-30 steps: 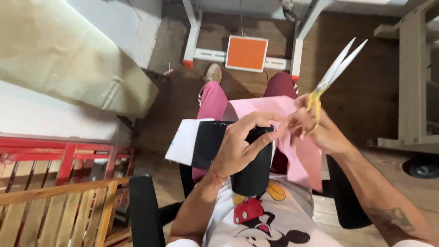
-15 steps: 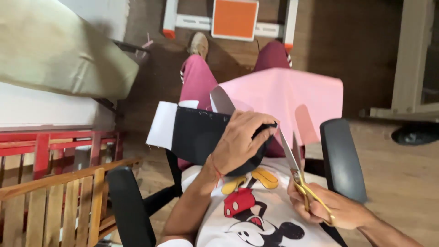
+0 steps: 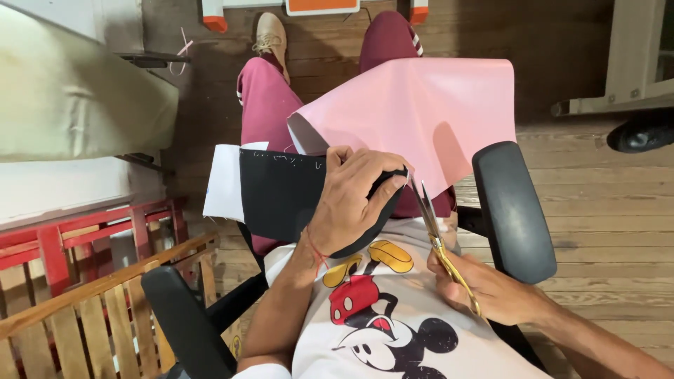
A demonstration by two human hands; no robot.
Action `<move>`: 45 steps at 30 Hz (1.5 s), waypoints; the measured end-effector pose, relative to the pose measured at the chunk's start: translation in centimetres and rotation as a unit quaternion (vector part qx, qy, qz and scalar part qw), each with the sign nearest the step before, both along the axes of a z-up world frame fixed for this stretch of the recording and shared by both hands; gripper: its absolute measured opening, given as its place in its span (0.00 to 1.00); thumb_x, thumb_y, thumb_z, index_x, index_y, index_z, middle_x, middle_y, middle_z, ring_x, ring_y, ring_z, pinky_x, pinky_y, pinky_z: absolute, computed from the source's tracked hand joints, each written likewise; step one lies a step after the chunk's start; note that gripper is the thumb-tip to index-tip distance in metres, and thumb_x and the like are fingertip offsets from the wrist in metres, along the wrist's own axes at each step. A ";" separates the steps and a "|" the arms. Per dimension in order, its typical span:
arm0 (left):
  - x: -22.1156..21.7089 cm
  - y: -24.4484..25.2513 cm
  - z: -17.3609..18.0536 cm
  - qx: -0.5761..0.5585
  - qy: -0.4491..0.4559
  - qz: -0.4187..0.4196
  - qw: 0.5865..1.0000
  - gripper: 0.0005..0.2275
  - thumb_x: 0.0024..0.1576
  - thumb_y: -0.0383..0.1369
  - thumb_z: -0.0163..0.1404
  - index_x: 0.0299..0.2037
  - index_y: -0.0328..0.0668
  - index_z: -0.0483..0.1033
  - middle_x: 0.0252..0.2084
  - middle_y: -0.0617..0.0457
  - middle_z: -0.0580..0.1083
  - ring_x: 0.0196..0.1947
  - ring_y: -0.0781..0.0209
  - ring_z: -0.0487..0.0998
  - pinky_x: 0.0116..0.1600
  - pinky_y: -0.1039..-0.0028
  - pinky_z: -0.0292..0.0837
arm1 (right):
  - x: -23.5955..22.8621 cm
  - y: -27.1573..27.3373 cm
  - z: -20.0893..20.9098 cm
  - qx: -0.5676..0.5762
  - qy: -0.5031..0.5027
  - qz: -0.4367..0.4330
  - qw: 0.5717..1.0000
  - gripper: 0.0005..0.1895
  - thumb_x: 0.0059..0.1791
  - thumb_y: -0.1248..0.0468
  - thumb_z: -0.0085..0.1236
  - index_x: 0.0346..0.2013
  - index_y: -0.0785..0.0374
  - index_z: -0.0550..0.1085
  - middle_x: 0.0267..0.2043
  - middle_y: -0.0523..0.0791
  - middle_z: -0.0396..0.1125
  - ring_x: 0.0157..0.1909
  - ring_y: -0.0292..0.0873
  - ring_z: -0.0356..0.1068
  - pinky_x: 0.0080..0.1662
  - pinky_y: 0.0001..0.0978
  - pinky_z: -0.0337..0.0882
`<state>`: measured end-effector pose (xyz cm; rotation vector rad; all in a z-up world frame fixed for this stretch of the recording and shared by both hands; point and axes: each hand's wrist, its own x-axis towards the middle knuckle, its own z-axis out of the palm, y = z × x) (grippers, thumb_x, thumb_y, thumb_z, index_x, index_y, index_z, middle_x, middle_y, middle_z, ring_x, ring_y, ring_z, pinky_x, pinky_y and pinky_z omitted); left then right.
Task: Trimming excess pink material from a black leather or fabric piece using scissors.
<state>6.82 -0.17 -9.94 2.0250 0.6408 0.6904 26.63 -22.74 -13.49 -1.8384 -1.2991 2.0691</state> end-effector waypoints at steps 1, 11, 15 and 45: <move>0.1 0.0 -0.1 -0.002 -0.002 0.001 1.000 0.02 0.64 0.31 0.53 0.43 0.45 0.76 0.45 0.65 0.80 0.35 0.67 0.71 0.57 0.68 0.53 | 0.1 -0.1 -0.1 0.021 0.001 0.013 1.000 0.14 0.53 0.48 0.42 0.47 0.50 0.67 0.37 0.38 0.72 0.40 0.40 0.70 0.44 0.37 0.70; -0.2 0.2 -0.4 0.001 -0.001 0.002 1.000 0.05 0.65 0.33 0.52 0.42 0.42 0.77 0.42 0.61 0.80 0.33 0.66 0.70 0.57 0.67 0.54 | -0.3 -0.7 -2.3 0.129 0.035 0.018 0.991 0.37 0.49 0.25 0.24 0.43 0.51 0.65 0.31 0.38 0.71 0.37 0.40 0.68 0.45 0.38 0.68; -0.5 0.4 -0.1 0.000 0.000 0.001 1.000 0.04 0.65 0.33 0.51 0.43 0.42 0.77 0.34 0.59 0.77 0.30 0.64 0.67 0.56 0.67 0.54 | -1.6 -0.6 -4.4 0.197 0.027 0.011 0.980 0.40 0.48 0.23 0.23 0.39 0.52 0.65 0.24 0.37 0.70 0.28 0.40 0.66 0.42 0.39 0.66; -2.2 -1.2 -1.4 0.060 -0.052 -0.010 0.997 0.08 0.68 0.38 0.49 0.41 0.45 0.75 0.63 0.51 0.75 0.68 0.52 0.73 0.77 0.52 0.44 | -1.9 9.4 -0.9 0.481 0.233 -0.253 0.806 0.35 0.32 0.55 0.85 0.37 0.77 0.74 0.21 0.43 0.66 0.19 0.28 0.55 0.22 0.14 0.62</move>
